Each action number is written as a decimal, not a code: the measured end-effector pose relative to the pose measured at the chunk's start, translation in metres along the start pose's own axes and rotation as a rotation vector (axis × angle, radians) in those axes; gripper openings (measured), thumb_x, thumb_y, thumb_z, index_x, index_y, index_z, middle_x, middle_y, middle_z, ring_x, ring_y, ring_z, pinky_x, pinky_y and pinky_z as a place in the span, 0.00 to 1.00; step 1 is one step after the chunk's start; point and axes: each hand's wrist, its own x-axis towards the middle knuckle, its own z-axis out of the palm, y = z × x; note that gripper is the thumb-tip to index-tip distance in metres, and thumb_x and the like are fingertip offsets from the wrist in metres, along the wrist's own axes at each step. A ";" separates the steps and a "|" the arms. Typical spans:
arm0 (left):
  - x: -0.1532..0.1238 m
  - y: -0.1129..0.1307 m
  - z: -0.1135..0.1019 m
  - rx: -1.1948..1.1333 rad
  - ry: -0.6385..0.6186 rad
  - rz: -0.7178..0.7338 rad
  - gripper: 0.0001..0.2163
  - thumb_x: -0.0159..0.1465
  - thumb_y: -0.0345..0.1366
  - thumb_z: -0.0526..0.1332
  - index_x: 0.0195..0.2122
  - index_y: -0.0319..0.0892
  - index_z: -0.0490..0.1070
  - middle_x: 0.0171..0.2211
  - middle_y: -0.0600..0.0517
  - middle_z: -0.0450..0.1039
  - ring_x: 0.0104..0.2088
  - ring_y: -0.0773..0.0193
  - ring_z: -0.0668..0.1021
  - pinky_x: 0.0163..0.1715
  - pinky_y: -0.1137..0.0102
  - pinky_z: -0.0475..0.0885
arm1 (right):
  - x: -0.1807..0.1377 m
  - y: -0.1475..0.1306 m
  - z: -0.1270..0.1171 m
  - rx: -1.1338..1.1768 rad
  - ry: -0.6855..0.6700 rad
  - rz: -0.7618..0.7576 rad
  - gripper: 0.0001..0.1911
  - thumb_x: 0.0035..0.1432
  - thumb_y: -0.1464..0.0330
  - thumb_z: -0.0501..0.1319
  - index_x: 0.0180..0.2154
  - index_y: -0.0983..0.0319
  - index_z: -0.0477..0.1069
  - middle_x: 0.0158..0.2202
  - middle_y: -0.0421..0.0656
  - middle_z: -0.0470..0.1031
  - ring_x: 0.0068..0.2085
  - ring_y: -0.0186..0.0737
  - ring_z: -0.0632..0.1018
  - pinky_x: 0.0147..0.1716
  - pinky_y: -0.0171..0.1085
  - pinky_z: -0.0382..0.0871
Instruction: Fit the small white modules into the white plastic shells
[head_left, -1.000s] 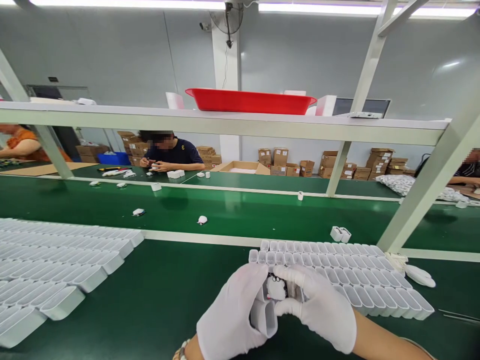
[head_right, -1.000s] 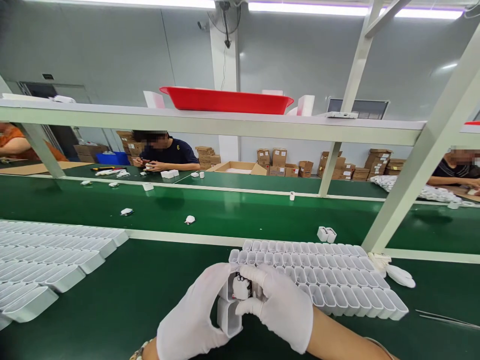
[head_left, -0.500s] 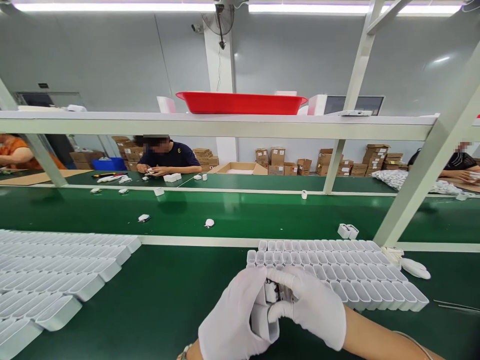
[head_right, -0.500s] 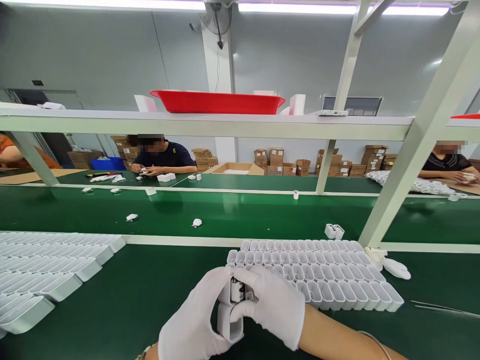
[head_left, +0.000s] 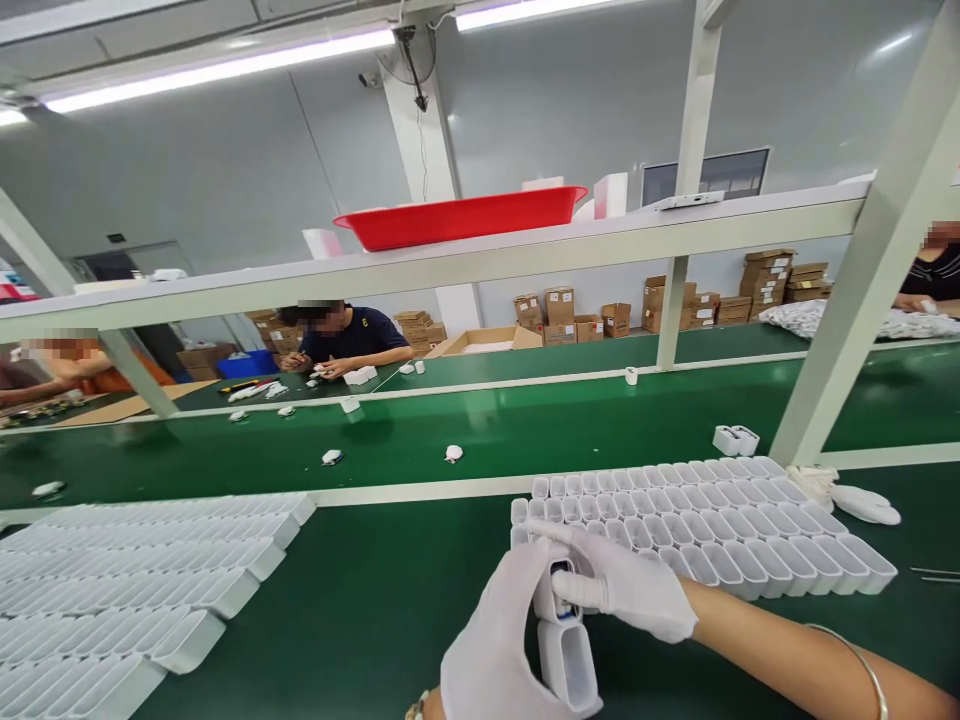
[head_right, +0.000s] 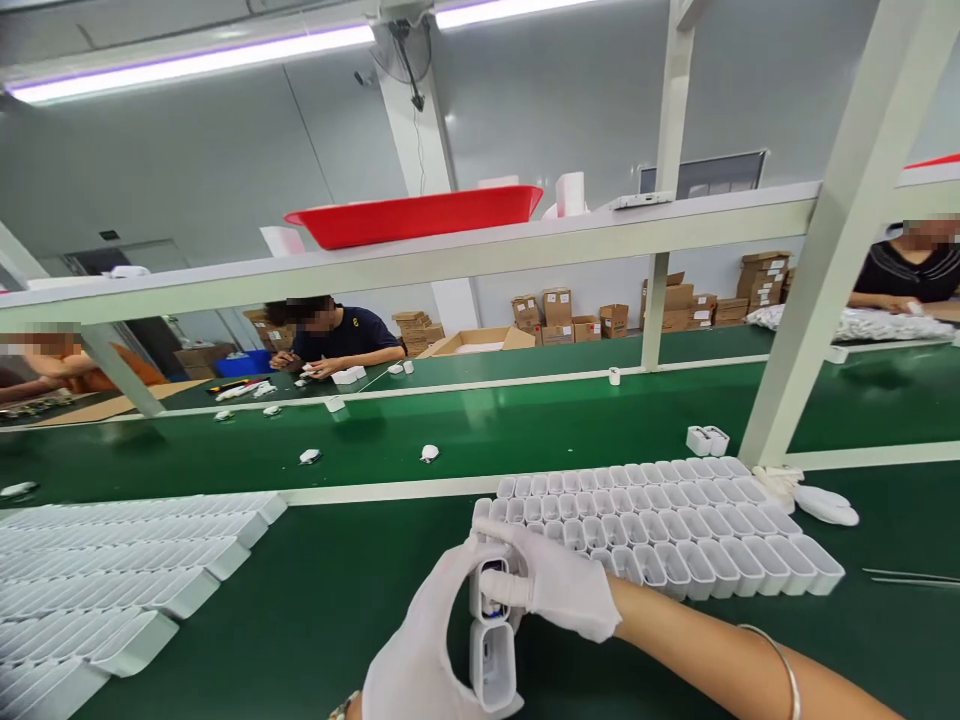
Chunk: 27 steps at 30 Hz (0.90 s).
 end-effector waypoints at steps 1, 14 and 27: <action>0.001 0.002 0.000 -0.010 0.005 -0.012 0.50 0.44 0.31 0.70 0.68 0.51 0.50 0.63 0.40 0.64 0.58 0.36 0.73 0.51 0.44 0.76 | -0.001 -0.001 0.001 -0.018 0.013 -0.001 0.50 0.54 0.42 0.62 0.68 0.63 0.51 0.60 0.54 0.68 0.62 0.53 0.69 0.62 0.52 0.61; 0.001 -0.007 0.005 0.031 0.063 -0.014 0.49 0.44 0.34 0.70 0.67 0.48 0.50 0.63 0.38 0.63 0.60 0.36 0.72 0.50 0.49 0.78 | 0.008 -0.002 0.002 -0.083 0.000 -0.035 0.51 0.52 0.40 0.61 0.67 0.61 0.53 0.58 0.55 0.69 0.56 0.53 0.73 0.57 0.53 0.67; 0.038 -0.061 -0.039 0.010 0.346 -0.253 0.48 0.50 0.41 0.70 0.68 0.42 0.46 0.60 0.37 0.66 0.60 0.41 0.71 0.59 0.43 0.67 | 0.253 0.018 -0.107 -0.800 0.156 0.167 0.21 0.65 0.68 0.62 0.58 0.61 0.66 0.58 0.49 0.69 0.52 0.47 0.75 0.51 0.51 0.73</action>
